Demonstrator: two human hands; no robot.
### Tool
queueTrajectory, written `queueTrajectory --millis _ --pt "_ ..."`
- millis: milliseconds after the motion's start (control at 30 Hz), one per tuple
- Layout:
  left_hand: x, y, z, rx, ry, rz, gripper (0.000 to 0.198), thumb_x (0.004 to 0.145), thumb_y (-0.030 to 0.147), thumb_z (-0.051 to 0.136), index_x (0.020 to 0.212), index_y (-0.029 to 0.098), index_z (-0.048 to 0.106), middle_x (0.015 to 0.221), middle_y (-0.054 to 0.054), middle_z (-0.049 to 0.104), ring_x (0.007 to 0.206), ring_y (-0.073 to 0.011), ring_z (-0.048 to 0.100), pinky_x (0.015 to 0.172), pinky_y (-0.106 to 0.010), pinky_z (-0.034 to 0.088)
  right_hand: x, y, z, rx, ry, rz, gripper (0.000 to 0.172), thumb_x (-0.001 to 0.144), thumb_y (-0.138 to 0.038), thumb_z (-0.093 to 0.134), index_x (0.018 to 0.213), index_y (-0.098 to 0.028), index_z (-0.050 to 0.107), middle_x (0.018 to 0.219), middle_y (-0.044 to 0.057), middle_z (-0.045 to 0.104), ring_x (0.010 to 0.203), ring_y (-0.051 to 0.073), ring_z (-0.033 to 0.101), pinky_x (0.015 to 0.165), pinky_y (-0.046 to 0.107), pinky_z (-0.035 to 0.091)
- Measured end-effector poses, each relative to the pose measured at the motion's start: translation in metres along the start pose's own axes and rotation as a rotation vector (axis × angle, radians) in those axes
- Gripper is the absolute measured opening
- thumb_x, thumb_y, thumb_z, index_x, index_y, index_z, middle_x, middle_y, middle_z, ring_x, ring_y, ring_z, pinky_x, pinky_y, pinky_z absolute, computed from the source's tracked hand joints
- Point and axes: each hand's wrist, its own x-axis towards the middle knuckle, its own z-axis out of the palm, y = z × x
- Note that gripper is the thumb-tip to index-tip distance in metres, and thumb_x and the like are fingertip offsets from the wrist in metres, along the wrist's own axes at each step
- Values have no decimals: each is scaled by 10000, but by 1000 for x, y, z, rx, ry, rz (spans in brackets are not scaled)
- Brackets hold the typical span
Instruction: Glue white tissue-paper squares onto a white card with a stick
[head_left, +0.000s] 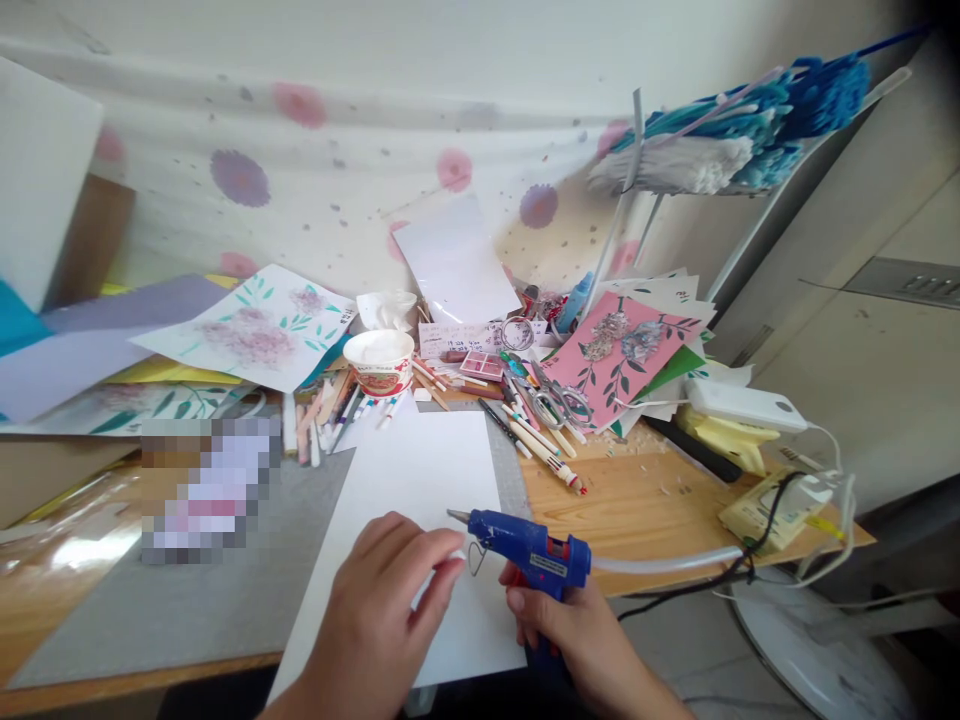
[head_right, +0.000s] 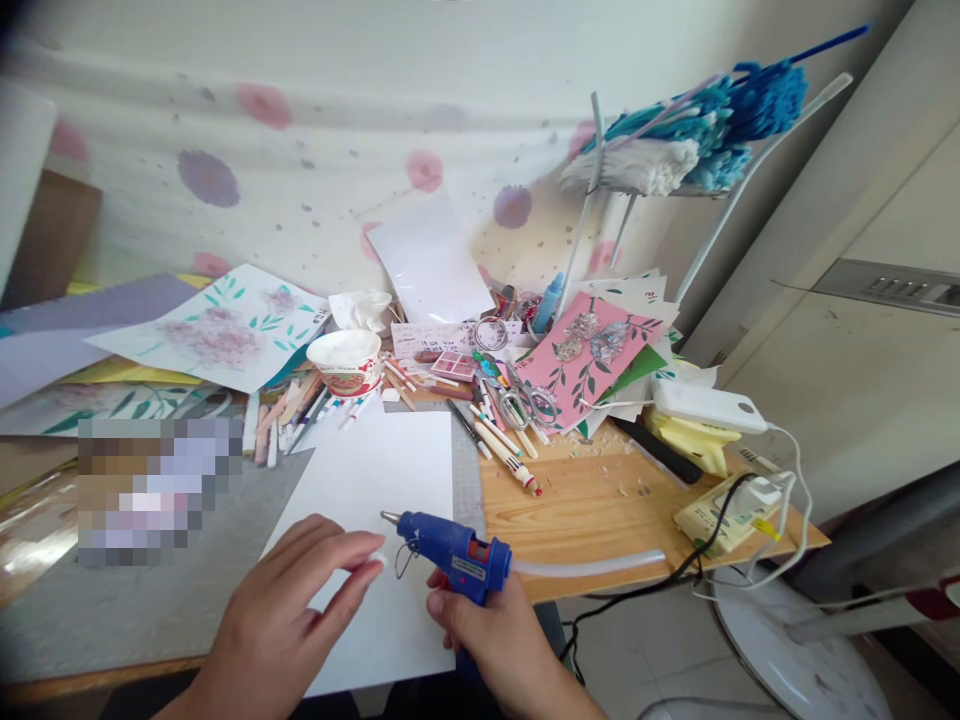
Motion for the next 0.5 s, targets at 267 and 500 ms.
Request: queueTrajectory --millis 267,500 --pt "5 10 12 92 14 64 127 879 55 576 852 171 621 677 -24 566 681 -198 476 638 -327 382 2 22 6 -128 53 -43 507 594 -576 799 882 -177 676 766 46 638 624 161 565 630 331 497" --pt "4 -6 -15 125 -23 2 175 928 126 507 784 186 587 695 -10 600 679 -178 527 660 -314 394 -7 7 9 -109 111 -29 467 590 -567 811 832 -187 686 776 61 667 697 203 606 728 380 508"
